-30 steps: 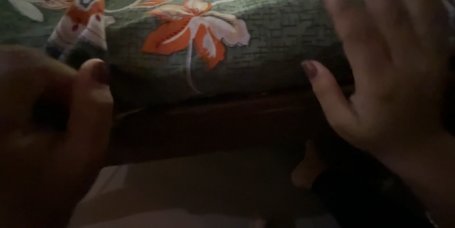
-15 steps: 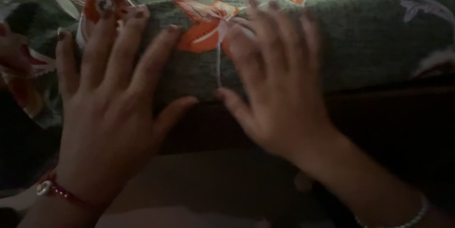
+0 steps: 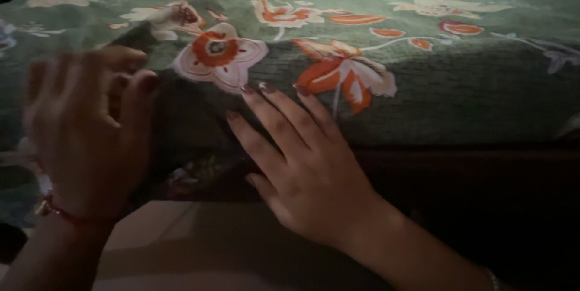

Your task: The person makes a bed by smoothing out a floral patterned bedsheet and tucking its edges into the sides of the bed frame.

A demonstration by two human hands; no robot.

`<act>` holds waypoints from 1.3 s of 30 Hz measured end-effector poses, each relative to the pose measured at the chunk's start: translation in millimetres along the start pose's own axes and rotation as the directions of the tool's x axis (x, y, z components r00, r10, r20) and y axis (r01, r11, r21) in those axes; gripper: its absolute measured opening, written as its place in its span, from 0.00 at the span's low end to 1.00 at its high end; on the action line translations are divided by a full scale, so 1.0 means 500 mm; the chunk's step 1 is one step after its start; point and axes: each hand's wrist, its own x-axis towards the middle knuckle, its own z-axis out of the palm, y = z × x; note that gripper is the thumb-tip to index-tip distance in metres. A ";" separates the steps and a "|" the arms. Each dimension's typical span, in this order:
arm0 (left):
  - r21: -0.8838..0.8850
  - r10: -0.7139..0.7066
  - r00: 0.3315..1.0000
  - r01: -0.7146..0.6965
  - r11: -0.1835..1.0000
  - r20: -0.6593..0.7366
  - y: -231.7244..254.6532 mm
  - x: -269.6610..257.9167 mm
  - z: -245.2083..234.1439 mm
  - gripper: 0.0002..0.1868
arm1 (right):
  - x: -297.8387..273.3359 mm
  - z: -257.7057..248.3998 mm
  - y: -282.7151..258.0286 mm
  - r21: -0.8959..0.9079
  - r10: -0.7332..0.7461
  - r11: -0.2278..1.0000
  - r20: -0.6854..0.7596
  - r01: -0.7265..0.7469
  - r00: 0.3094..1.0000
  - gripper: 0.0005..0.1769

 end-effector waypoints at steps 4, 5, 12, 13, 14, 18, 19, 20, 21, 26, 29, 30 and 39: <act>0.026 -0.060 0.996 0.062 0.998 -0.062 -0.075 0.002 -0.008 0.14 | 0.025 0.017 -0.028 0.043 -0.015 0.999 -0.008 0.015 1.000 0.42; 0.079 -0.058 0.996 0.063 0.995 -0.061 -0.088 0.004 -0.008 0.14 | 0.030 0.023 -0.034 0.041 -0.026 0.999 -0.012 0.026 1.000 0.42; -0.098 -0.203 0.973 0.213 0.972 0.106 -0.113 0.024 -0.031 0.15 | 0.044 0.060 -0.053 -0.028 -0.048 0.999 -0.138 0.044 0.989 0.25; -0.119 -0.254 0.962 0.265 0.957 0.102 -0.111 0.022 -0.031 0.14 | 0.045 0.063 -0.053 -0.042 -0.057 0.998 -0.158 0.051 0.986 0.24; -0.072 -0.233 0.971 0.237 0.969 0.059 -0.112 0.020 -0.032 0.14 | 0.046 0.066 -0.053 -0.057 -0.066 0.997 -0.177 0.056 0.982 0.22; 0.192 -0.049 0.995 0.065 0.979 -0.090 -0.129 0.000 -0.031 0.11 | 0.049 0.073 -0.049 -0.019 -0.076 0.997 -0.247 0.073 0.966 0.13; 0.159 -0.105 0.992 0.115 0.980 -0.070 -0.136 -0.010 -0.035 0.10 | 0.047 0.071 -0.046 0.003 -0.079 0.997 -0.258 0.083 0.963 0.12; 0.138 -0.150 0.987 0.155 0.978 -0.049 -0.139 -0.018 -0.032 0.10 | 0.046 0.069 -0.045 0.025 -0.082 0.995 -0.269 0.092 0.960 0.11; 0.120 -0.193 0.981 0.195 0.974 -0.026 -0.142 -0.025 -0.031 0.10 | 0.045 0.070 -0.047 0.041 -0.080 0.995 -0.265 0.094 0.961 0.11; 0.148 -0.299 0.948 0.282 0.948 0.106 -0.115 -0.016 -0.057 0.13 | 0.053 0.080 -0.064 0.119 -0.030 0.991 -0.216 0.057 0.976 0.12; 0.040 -0.249 0.967 0.247 0.968 0.045 -0.073 0.000 -0.080 0.15 | 0.065 0.087 -0.070 0.140 0.021 0.990 -0.198 0.008 0.980 0.15; 0.043 -0.143 0.990 0.142 0.989 0.018 -0.060 0.006 -0.084 0.16 | 0.068 0.088 -0.077 0.107 0.001 0.994 -0.209 0.022 0.978 0.17; -0.146 0.137 0.977 -0.114 0.983 0.161 -0.047 -0.001 -0.018 0.31 | 0.069 0.124 -0.088 -0.077 -0.088 0.994 -0.139 0.078 0.986 0.23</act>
